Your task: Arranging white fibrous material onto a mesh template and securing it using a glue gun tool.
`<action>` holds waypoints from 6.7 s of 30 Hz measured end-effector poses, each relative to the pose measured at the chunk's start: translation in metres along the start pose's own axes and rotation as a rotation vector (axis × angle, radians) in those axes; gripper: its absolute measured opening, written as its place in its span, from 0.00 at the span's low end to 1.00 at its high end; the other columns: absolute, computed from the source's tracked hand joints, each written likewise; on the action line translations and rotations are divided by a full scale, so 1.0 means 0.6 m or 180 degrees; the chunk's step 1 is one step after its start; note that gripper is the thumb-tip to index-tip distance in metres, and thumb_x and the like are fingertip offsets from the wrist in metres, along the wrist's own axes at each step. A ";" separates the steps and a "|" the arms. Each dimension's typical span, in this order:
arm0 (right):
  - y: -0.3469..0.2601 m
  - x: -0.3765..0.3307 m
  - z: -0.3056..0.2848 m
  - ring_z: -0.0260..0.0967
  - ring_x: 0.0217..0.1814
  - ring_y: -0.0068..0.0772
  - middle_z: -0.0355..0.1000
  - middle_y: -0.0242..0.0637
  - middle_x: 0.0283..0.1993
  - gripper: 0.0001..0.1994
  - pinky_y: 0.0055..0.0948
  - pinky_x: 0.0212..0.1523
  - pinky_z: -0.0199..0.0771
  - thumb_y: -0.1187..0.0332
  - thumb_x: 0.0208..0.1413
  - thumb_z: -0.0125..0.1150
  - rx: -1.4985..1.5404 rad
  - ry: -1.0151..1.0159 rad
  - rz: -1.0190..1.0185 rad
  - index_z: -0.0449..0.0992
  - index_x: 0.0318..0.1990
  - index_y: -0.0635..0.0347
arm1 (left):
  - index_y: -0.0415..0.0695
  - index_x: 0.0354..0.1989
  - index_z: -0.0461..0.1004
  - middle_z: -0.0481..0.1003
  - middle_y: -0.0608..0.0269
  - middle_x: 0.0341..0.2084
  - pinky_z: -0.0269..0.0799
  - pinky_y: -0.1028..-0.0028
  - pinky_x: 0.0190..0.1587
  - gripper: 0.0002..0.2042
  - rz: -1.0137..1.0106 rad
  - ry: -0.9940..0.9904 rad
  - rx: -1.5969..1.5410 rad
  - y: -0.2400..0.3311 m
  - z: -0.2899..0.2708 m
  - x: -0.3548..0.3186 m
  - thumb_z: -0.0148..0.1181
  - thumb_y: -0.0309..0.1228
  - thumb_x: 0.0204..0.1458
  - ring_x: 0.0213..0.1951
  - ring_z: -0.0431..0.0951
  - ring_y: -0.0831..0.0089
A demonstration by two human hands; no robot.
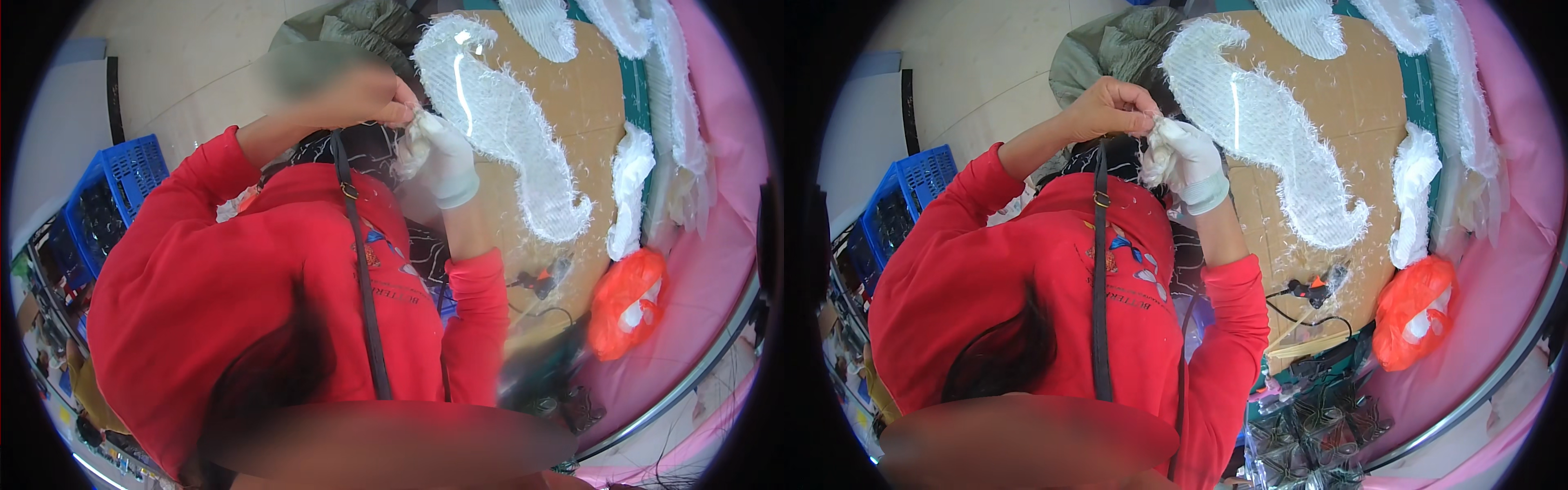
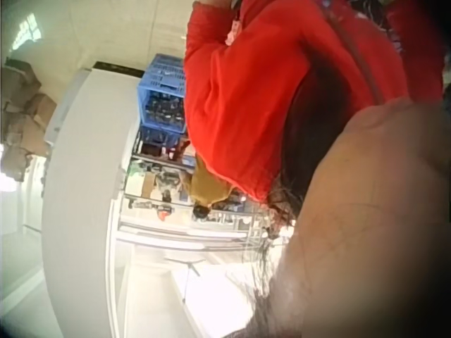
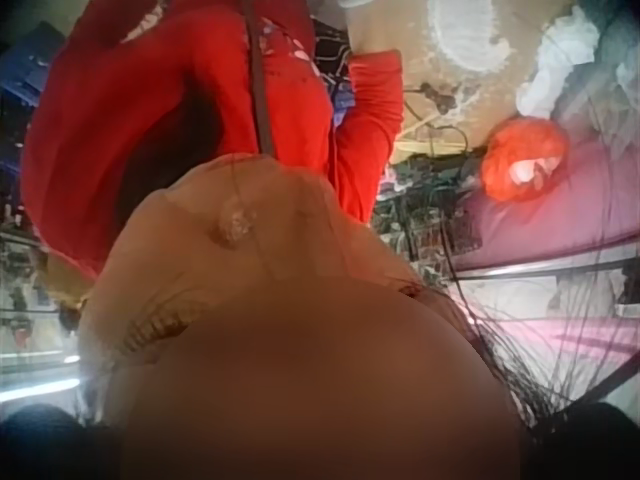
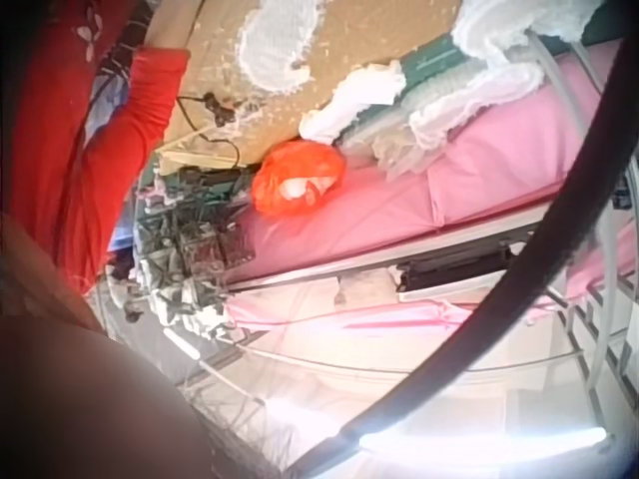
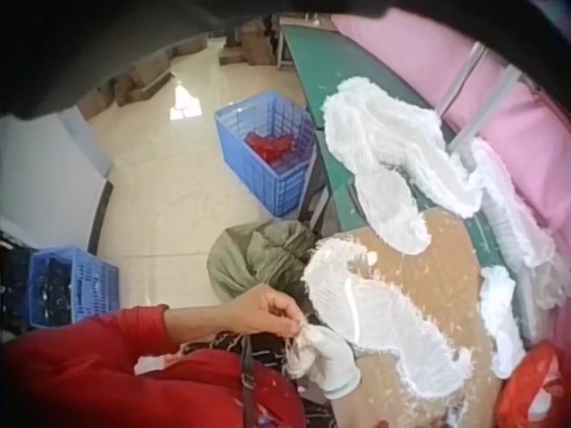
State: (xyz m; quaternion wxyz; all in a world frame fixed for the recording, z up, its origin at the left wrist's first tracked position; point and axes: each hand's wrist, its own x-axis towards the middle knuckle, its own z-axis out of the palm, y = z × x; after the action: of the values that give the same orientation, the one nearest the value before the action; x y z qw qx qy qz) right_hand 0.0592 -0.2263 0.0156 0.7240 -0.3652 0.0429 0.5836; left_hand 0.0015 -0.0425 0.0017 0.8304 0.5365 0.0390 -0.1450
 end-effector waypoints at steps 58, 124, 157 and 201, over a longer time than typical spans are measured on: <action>-0.082 0.041 0.019 0.68 0.42 0.43 0.71 0.44 0.40 0.14 0.33 0.43 0.67 0.69 0.50 0.55 -0.5392 0.1695 -0.2832 0.70 0.45 0.60 | 0.40 0.48 0.67 0.72 0.64 0.41 0.70 0.77 0.42 0.14 -0.0080 0.1190 -0.1185 -0.021 -0.069 0.081 0.50 0.34 0.56 0.41 0.72 0.77; -0.044 0.067 0.009 0.63 0.37 0.46 0.67 0.42 0.36 0.16 0.39 0.38 0.66 0.69 0.40 0.62 -0.6060 0.2190 -0.3189 0.72 0.40 0.55 | 0.35 0.59 0.54 0.57 0.56 0.58 0.47 0.72 0.61 0.27 0.1990 0.0872 0.0095 -0.029 0.013 0.148 0.34 0.46 0.60 0.59 0.56 0.68; -0.053 0.059 -0.024 0.64 0.32 0.39 0.66 0.33 0.29 0.10 0.35 0.32 0.65 0.70 0.33 0.63 -0.5929 0.1601 -0.3725 0.71 0.27 0.54 | 0.37 0.56 0.59 0.61 0.54 0.56 0.41 0.61 0.62 0.28 0.2247 0.0423 0.2858 -0.018 0.008 0.075 0.35 0.48 0.57 0.61 0.55 0.56; -0.039 0.051 -0.030 0.64 0.33 0.41 0.66 0.35 0.30 0.09 0.34 0.33 0.65 0.74 0.39 0.62 -0.5693 0.1407 -0.3971 0.72 0.31 0.57 | 0.37 0.34 0.73 0.69 0.69 0.18 0.63 0.80 0.26 0.15 0.1319 0.1915 0.1867 -0.001 -0.015 0.162 0.53 0.39 0.54 0.23 0.64 0.84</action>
State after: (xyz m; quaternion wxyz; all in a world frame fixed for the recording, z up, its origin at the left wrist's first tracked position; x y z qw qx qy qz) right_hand 0.0959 -0.2132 -0.0012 0.3429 -0.8091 -0.4563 -0.1400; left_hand 0.0948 -0.0539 -0.0243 0.6069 0.7633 0.1275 0.1811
